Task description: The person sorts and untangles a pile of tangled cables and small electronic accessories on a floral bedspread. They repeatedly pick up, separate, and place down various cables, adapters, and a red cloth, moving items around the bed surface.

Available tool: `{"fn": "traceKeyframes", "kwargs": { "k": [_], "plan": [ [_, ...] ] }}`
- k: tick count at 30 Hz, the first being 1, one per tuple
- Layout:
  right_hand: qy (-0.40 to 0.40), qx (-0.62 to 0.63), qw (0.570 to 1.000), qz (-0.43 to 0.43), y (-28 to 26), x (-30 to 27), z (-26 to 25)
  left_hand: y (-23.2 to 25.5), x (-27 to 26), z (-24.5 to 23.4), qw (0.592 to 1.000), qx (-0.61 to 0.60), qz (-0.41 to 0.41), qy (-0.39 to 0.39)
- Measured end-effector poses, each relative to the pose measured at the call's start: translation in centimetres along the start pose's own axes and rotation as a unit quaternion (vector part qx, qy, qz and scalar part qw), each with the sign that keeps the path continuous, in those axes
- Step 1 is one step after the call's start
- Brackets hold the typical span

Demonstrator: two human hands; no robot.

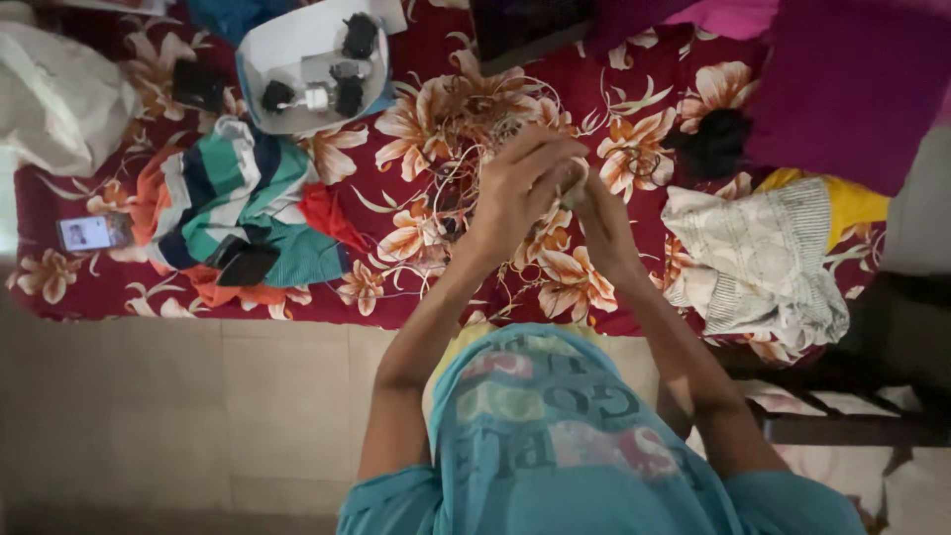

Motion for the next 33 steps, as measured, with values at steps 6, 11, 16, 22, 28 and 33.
{"fn": "traceKeyframes", "kwargs": {
  "k": [6,11,16,22,28,33],
  "plan": [
    [-0.043,0.063,0.978,-0.194,-6.4,0.5,-3.1,0.3,-3.4,2.7,0.992,-0.05,0.111,-0.032],
    [0.063,-0.317,0.937,-0.13,-6.5,1.7,-7.9,-5.5,-4.9,3.1,0.985,0.063,-0.093,-0.129],
    [-0.23,-0.437,0.869,-0.046,-3.9,-1.3,-0.6,-3.8,-1.3,-1.0,0.986,0.057,0.083,-0.133],
    [0.016,-0.088,0.983,-0.158,-7.5,1.4,-8.0,-4.6,-2.1,5.4,0.973,0.135,0.14,-0.126],
    [-0.144,-0.486,0.851,-0.139,1.2,2.4,-2.8,-7.8,0.9,3.7,0.968,0.089,0.067,-0.224],
    [-0.113,-0.262,0.957,-0.057,-2.0,0.2,-3.0,-12.7,0.7,4.4,0.977,-0.098,-0.04,-0.186]
  ]
}}
Point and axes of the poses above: each hand's wrist, its own x-axis towards the middle knuckle, its own z-axis out of the palm, y = z × x, the point moved 9 cm from there along x, towards the middle knuckle, and after that the axes turned 4 degrees about -y, right-handed, at the moved point
